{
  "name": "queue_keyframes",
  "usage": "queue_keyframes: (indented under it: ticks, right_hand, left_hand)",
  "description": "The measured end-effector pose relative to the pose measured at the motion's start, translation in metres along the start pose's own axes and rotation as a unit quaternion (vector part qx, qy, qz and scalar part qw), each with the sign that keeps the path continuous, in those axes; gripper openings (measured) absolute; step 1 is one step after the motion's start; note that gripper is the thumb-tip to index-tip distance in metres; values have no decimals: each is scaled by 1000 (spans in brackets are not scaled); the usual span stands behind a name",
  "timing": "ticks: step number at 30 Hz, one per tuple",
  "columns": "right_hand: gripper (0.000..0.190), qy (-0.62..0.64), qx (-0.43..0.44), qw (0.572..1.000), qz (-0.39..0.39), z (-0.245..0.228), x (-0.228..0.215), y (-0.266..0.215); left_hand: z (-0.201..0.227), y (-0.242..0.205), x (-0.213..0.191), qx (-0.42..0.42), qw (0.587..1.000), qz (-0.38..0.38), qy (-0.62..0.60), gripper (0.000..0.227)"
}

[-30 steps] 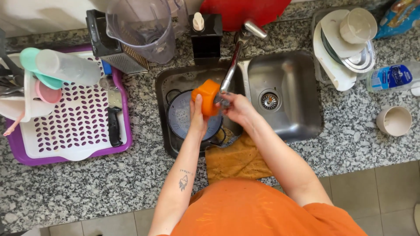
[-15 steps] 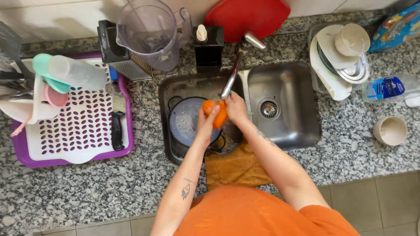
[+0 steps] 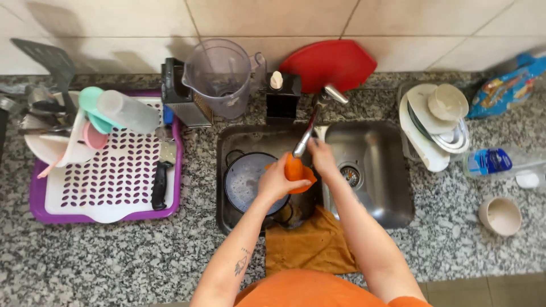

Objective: Washing various kitchen utensils and dishes in a sink using a sponge and soap.

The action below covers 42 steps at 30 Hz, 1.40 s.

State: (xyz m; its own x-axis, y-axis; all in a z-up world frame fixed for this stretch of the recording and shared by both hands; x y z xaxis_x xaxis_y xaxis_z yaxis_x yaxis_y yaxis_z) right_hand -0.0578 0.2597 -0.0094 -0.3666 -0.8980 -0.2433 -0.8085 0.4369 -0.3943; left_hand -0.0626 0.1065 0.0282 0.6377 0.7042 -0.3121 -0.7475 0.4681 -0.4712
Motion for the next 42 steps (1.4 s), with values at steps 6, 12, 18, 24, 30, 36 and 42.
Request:
queue_keyframes:
  ticks: [6,12,18,24,30,36,42]
  right_hand:
    - [38,-425,-289,857,-43,-56,58,-58]
    - [30,-378,-146,914,20,-15,9,-35]
    - [63,124,153,978,-69,21,33,-57]
    - [59,203,212,948,-121,111,71,1]
    - [36,-131,-9,991,-30,52,79,37]
    - [43,-269,-351,897,9,-33,48,-50]
    - [62,-209,-334,916,70,-48,8,-85]
  left_hand:
    - [-33,52,-22,8,971,125,203,84]
    - [5,17,-22,97,958,68,263,92]
    - [19,7,14,211,909,53,355,68]
    - [19,-41,-20,251,919,114,281,49]
    - [-49,-77,-64,193,938,215,192,12]
    - [-121,-108,-59,77,965,205,146,8]
    - [-117,-133,-49,69,973,179,125,11]
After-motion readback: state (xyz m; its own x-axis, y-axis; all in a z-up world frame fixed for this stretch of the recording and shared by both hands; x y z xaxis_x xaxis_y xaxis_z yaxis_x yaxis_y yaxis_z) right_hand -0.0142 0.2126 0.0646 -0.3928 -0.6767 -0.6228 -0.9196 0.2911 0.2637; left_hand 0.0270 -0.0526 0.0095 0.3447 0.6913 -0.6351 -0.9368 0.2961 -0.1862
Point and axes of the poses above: each hand's wrist, its own y-axis towards the middle knuckle, its own x-axis out of the palm, z = x × y, the point moved 9 cm from there along y, towards the middle knuckle, and after that the axes turned 4 degrees about -y, right-handed, at the moved point
